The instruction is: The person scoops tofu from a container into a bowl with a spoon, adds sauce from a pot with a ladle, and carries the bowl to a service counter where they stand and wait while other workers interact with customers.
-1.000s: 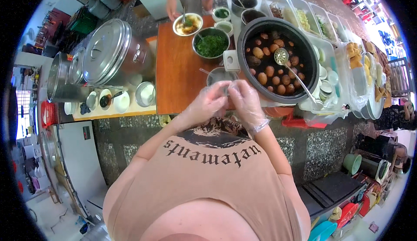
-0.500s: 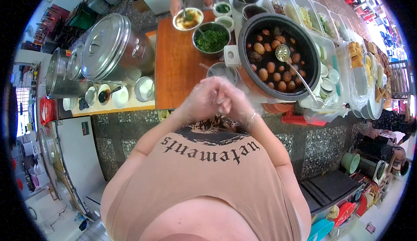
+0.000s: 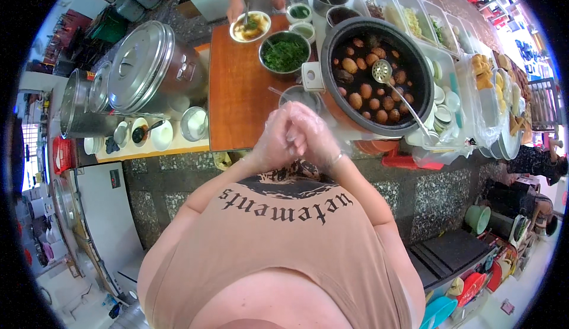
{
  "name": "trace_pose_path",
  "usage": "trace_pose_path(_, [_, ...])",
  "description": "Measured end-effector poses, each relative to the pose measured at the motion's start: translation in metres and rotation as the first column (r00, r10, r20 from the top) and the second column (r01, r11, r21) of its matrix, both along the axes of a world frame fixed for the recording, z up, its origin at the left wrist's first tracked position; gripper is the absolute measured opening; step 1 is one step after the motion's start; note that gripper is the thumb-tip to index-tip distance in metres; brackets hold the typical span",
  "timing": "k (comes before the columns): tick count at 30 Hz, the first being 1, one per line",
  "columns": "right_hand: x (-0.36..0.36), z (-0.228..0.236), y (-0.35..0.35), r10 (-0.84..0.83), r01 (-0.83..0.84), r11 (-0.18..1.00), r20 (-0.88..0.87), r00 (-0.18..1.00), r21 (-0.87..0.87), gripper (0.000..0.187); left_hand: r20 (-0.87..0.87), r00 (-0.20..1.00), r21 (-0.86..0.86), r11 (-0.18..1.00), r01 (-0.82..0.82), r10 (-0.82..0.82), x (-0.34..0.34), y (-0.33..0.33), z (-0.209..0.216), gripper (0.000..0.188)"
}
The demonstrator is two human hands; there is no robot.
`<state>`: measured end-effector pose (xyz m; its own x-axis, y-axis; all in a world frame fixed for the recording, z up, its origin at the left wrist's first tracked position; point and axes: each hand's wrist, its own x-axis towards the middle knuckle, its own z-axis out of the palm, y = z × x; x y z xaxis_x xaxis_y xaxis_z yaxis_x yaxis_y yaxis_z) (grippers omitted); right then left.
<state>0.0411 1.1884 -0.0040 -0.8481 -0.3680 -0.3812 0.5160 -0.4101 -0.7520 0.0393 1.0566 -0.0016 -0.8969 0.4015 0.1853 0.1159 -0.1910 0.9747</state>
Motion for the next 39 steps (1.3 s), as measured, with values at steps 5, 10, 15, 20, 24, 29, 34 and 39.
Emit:
trace_pose_path(5, [0.001, -0.005, 0.002, -0.098, 0.113, 0.988, -0.148, 0.984, 0.101, 0.021, 0.516, 0.853, 0.225, 0.974, -0.040, -0.084, 0.004, 0.005, -0.016, 0.015])
trace_pose_path(10, [-0.001, -0.021, 0.019, -0.220, 0.398, 0.870, -0.496, 0.840, 0.290, 0.017, 0.332, 0.931, 0.114, 0.974, -0.196, 0.149, -0.005, -0.001, -0.020, 0.022])
trace_pose_path(15, [0.003, -0.005, 0.019, -0.046, 0.116, 0.962, -0.272, 0.961, 0.247, 0.026, 0.255, 0.962, 0.041, 0.995, 0.088, -0.096, -0.010, 0.010, 0.000, 0.027])
trace_pose_path(20, [-0.007, 0.000, 0.016, 0.352, -0.174, 0.860, -0.310, 0.883, 0.479, 0.045, 0.376, 0.915, 0.021, 0.989, 0.146, -0.143, -0.019, 0.004, -0.006, 0.033])
trace_pose_path(24, [-0.028, -0.009, 0.000, 0.709, -0.520, 0.672, -0.253, 0.658, 0.527, 0.055, 0.614, 0.787, 0.111, 0.994, -0.006, -0.064, -0.008, -0.020, -0.008, 0.032])
trace_pose_path(29, [-0.029, -0.037, -0.058, 0.854, -0.692, 0.513, -0.225, 0.468, 0.507, 0.060, 0.546, 0.816, 0.068, 0.960, -0.272, 0.193, 0.035, -0.069, -0.026, 0.033])
trace_pose_path(34, [0.015, -0.024, -0.186, 0.886, -0.677, 0.464, -0.283, 0.368, 0.572, 0.061, 0.603, 0.687, 0.123, 0.803, -0.583, 0.406, 0.103, -0.167, -0.016, 0.028])
trace_pose_path(39, [0.073, -0.044, -0.350, 0.989, -0.862, 0.071, -0.145, -0.003, 0.502, 0.051, 0.626, 0.509, 0.098, 0.588, -0.803, 0.591, 0.208, -0.294, -0.032, 0.036])
